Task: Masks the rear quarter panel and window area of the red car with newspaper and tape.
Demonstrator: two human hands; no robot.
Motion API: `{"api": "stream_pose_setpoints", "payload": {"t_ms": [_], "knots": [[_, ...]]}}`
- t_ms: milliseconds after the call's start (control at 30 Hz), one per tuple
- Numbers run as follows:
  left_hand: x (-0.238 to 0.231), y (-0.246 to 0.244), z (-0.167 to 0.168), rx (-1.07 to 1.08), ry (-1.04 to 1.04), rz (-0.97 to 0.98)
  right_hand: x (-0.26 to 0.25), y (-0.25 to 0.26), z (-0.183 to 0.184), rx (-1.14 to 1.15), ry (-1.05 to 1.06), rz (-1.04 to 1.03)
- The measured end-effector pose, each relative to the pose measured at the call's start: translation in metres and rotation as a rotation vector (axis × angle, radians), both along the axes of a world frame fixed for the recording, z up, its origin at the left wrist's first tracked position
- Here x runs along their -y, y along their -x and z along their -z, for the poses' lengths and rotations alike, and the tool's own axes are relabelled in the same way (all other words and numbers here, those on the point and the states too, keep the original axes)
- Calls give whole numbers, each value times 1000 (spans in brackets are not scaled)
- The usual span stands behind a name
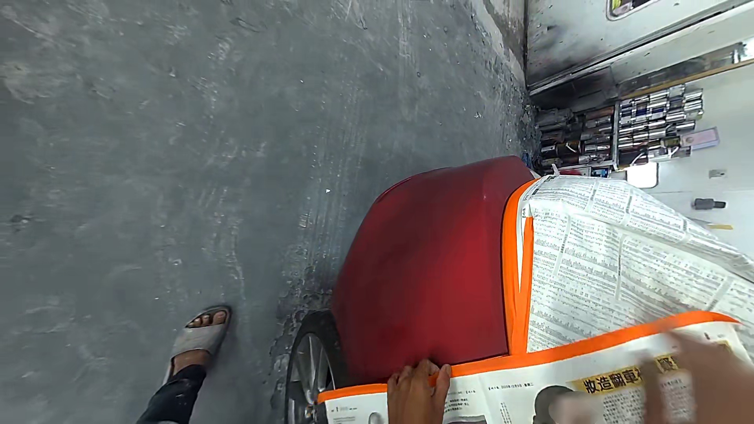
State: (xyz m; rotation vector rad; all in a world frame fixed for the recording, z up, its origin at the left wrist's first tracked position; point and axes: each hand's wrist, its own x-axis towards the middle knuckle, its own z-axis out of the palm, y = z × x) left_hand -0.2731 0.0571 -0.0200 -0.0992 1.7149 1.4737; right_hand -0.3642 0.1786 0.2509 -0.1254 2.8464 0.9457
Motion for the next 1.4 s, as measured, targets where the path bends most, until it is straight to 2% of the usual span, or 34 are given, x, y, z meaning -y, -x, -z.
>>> {"api": "stream_pose_setpoints", "payload": {"t_ms": [33,100,200,433,667,767,933,1133,1400], "knots": [[0,0,0,6,-2,0,25,-17,25,189,83,-35],[1,-2,-1,11,-10,-2,48,-55,76,487,164,47],[2,0,3,12,-30,12,35,-91,114,561,108,176],[4,2,3,51,-38,38,9,-116,116,271,-135,50],[11,-1,15,51,7,62,10,-122,132,292,-170,16],[23,-16,40,104,12,81,8,-123,132,322,-163,-5],[39,-48,74,75,-35,8,18,-124,143,320,-121,62],[69,-90,145,91,-9,50,22,-124,149,358,-118,74],[76,-109,180,222,51,90,26,-132,170,375,-114,58]]}}
